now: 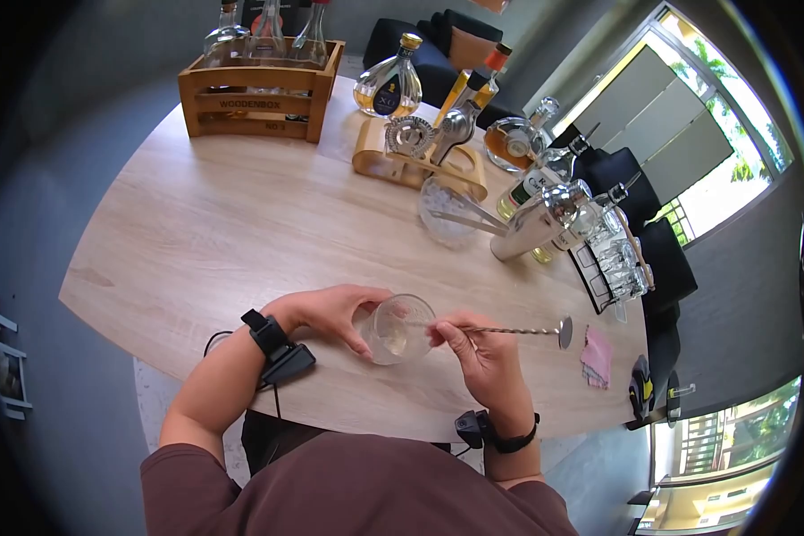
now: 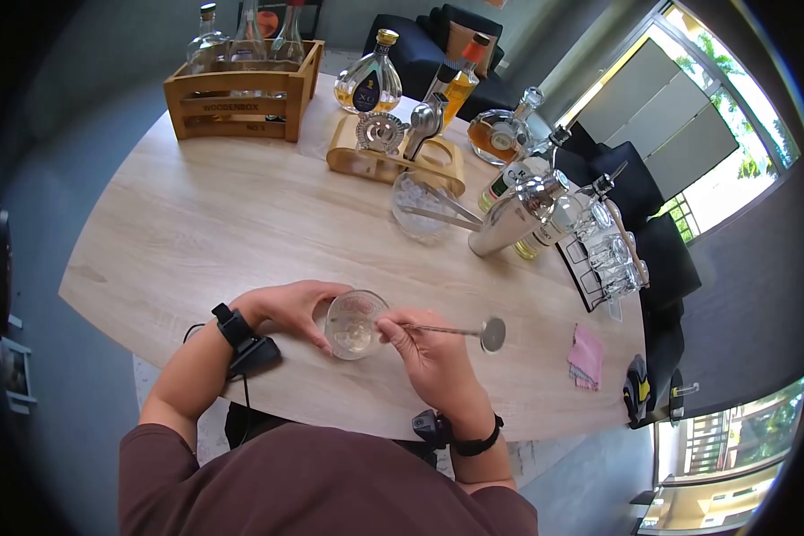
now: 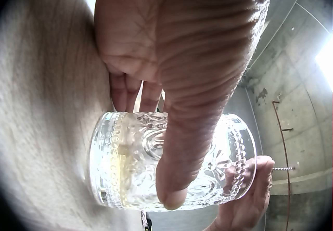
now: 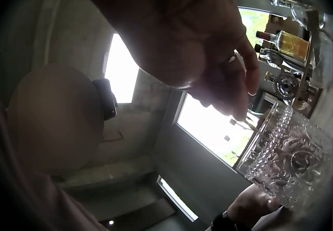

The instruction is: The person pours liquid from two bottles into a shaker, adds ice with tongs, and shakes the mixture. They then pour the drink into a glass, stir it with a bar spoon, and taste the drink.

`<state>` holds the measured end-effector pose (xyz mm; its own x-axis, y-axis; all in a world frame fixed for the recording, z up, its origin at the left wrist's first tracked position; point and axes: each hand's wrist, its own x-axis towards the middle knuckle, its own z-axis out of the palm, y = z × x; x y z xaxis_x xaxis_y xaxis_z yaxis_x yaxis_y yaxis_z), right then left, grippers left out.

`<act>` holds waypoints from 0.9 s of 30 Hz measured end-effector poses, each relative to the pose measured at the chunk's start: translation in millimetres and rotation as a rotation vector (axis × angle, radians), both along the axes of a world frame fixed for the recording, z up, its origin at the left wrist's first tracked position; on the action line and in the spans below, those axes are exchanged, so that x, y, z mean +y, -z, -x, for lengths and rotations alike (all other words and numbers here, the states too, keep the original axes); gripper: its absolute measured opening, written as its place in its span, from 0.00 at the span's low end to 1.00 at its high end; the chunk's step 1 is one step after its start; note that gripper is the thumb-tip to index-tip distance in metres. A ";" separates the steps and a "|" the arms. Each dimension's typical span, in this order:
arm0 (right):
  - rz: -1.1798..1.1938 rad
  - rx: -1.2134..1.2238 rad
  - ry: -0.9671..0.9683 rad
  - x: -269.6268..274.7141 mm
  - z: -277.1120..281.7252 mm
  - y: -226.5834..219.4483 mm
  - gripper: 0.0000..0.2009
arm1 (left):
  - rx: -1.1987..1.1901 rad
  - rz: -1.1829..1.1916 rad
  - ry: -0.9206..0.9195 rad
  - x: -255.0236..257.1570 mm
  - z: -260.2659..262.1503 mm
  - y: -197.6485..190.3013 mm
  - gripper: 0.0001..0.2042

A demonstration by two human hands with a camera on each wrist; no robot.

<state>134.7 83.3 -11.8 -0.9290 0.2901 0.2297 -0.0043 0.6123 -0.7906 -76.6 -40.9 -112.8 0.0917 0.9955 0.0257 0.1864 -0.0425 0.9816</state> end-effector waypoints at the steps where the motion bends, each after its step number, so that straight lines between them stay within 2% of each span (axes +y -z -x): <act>1: -0.059 0.053 0.055 2.0 2.6 4.7 0.07 | -0.027 0.005 0.000 0.3 -0.3 0.1 0.40; 3: -0.120 0.109 0.103 4.4 2.9 3.0 0.08 | -0.023 -0.005 -0.005 1.8 -0.2 4.4 0.40; 5: -0.170 -0.091 -0.031 6.7 -1.0 -8.0 0.07 | -0.020 -0.015 -0.018 0.8 1.3 5.1 0.40; 6: -0.169 -0.092 -0.031 4.5 -0.2 -6.7 0.07 | -0.021 -0.011 -0.019 0.2 0.8 4.6 0.40; 8: -0.018 0.036 -0.014 -1.1 0.6 -3.9 0.08 | -0.022 -0.008 -0.012 1.0 -0.1 4.3 0.40; 9: -0.019 0.036 -0.009 0.8 0.7 -2.3 0.08 | -0.030 -0.010 0.003 1.5 0.1 4.5 0.40; 11: -0.221 0.089 0.043 6.3 5.1 1.4 0.07 | -0.035 -0.015 0.012 2.1 0.7 4.1 0.40; 12: -0.222 0.091 0.038 5.3 4.3 -1.1 0.07 | -0.027 -0.008 0.008 2.1 0.9 4.5 0.40; 15: -0.155 -0.048 -0.039 -0.1 0.4 -4.7 0.08 | -0.015 -0.007 0.001 0.5 1.2 3.2 0.40; 17: 0.043 0.091 0.036 -4.8 2.9 0.7 0.08 | -0.011 -0.015 0.008 0.7 -0.1 0.5 0.40; 18: 0.042 0.091 0.039 -2.8 2.4 0.1 0.08 | -0.026 -0.003 0.013 0.6 -0.6 -1.2 0.40; 20: -0.177 0.021 0.061 3.0 4.3 -3.2 0.08 | -0.037 0.004 0.011 1.0 0.4 -1.4 0.40; 23: -0.079 -0.013 -0.011 -1.2 0.4 -5.5 0.08 | -0.004 0.004 0.006 0.8 0.8 3.0 0.40; 27: -0.016 0.091 0.073 -0.1 4.2 -2.2 0.08 | -0.012 0.001 0.009 1.2 -0.1 1.5 0.40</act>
<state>130.5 83.2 -9.6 -0.8806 0.3523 0.3168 -0.0301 0.6258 -0.7794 -76.4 -39.7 -114.3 0.1003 0.9946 0.0262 0.1747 -0.0436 0.9837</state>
